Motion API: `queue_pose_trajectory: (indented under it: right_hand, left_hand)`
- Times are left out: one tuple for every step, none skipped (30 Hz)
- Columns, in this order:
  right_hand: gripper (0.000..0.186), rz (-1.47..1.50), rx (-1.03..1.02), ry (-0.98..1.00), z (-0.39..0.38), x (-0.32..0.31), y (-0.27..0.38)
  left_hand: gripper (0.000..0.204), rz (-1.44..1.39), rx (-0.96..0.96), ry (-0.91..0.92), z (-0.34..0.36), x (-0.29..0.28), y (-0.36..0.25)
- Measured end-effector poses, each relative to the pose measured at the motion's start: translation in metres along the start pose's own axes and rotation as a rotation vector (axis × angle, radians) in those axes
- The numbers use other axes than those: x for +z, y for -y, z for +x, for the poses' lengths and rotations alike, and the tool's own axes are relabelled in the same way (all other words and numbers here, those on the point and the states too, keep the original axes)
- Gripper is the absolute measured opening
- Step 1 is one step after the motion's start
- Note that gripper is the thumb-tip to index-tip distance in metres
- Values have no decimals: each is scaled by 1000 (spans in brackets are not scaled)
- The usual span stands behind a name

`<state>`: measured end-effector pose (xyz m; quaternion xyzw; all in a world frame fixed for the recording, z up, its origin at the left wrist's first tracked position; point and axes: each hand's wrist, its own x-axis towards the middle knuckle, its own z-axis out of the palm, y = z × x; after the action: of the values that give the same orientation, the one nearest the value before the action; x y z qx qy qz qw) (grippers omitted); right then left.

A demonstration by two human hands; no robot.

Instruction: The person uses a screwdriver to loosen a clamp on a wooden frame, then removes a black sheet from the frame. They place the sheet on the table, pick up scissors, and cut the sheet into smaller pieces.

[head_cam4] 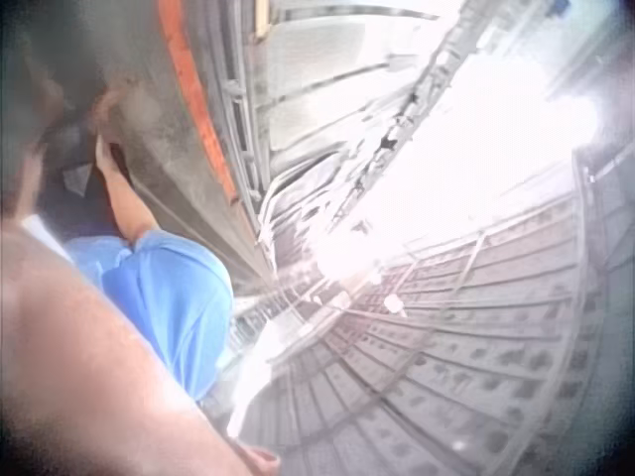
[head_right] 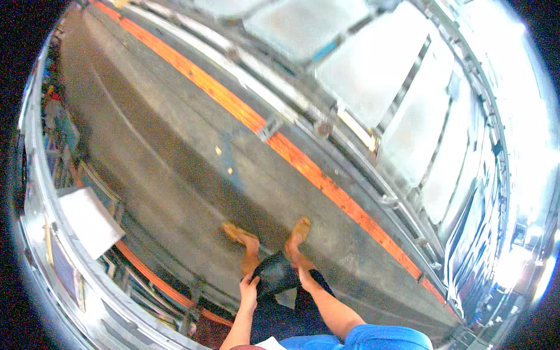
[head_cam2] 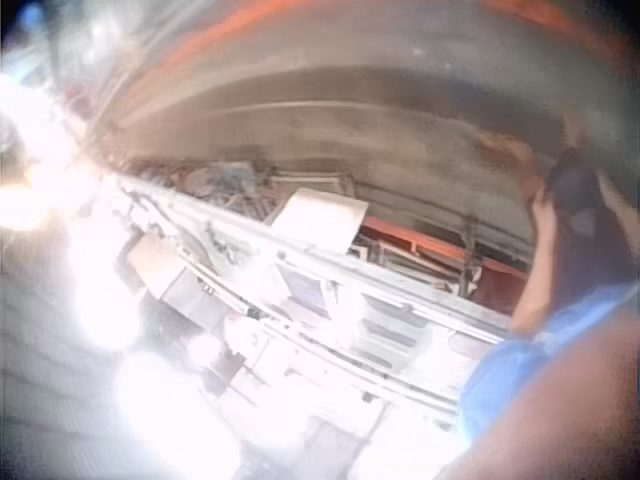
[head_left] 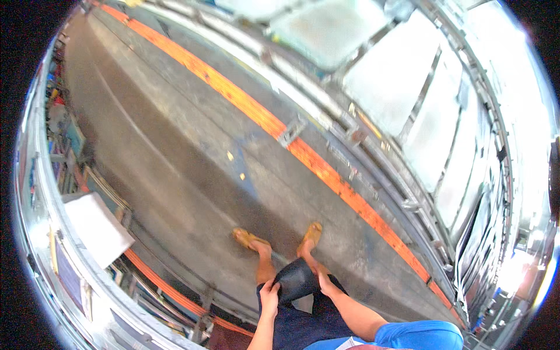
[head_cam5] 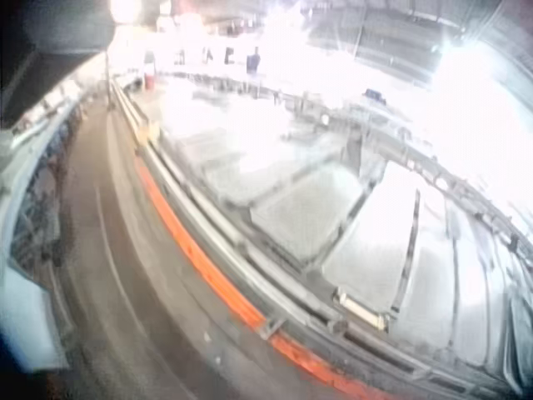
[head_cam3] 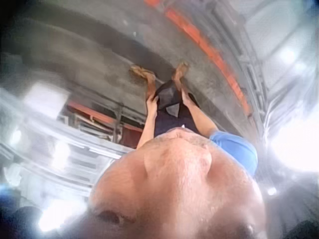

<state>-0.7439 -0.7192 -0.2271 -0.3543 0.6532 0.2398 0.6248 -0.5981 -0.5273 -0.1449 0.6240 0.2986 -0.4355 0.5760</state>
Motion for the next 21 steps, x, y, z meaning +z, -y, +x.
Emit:
queue_pose_trajectory:
  right_hand:
    - [65,37,-138,117,-29,9,17]
    - [73,87,-268,233,-60,18,36]
    - [80,-66,-61,460,-102,6,66]
    - [75,-226,-195,351,-151,14,93]
    - [64,-585,-486,516,-159,12,109]
    - [56,-805,-692,506,-188,22,138]
    - [47,-1020,-894,481,-217,30,173]
    - [42,-990,-1018,368,-236,41,195]
    - [37,-946,-1131,265,-254,56,215]
    - [32,-917,-1257,139,-274,68,239]
    - [29,-845,-1314,129,-292,85,267]
    - [28,-857,-1455,23,-308,86,292]
    - [28,-811,-1599,-61,-326,83,318]
    - [28,-745,-1500,-103,-347,84,347]
    - [26,-542,-1750,-155,-351,80,376]
    - [24,-628,-1598,-259,-381,79,408]
    - [26,-642,-1751,-365,-376,63,446]
    - [28,-594,-1748,-382,-365,44,486]
    - [31,-545,-1738,-406,-356,25,525]
    - [33,-536,-1791,-455,-356,12,559]
    - [36,-525,-1847,-506,-355,0,596]
  left_hand:
    - [25,-97,17,-33,-5,-13,-15]
    - [27,-277,37,-28,-8,-25,-29]
    - [34,-294,54,-34,-9,-38,-49]
    - [36,-262,105,-101,-18,-44,-73]
    - [38,-242,146,-183,-26,-46,-98]
    - [39,-282,213,-153,-32,-49,-123]
    - [40,-317,274,-120,-36,-51,-151]
    - [40,-375,349,20,-48,-54,-181]
    - [40,-422,420,150,-56,-57,-209]
    - [38,-381,473,140,-63,-55,-236]
    - [38,-367,379,38,-57,-63,-249]
    - [45,-343,441,42,-71,-52,-278]
    - [46,-320,511,148,-83,-47,-307]
    - [48,-304,574,224,-94,-52,-319]
    - [49,-285,584,214,-95,-51,-326]
    - [51,-274,612,180,-94,-55,-337]
    - [53,-250,633,175,-91,-54,-346]
    - [53,-246,616,155,-81,-54,-349]
    - [53,-229,590,135,-75,-54,-351]
    - [53,-211,562,118,-68,-54,-350]
    - [53,-192,538,103,-57,-52,-352]
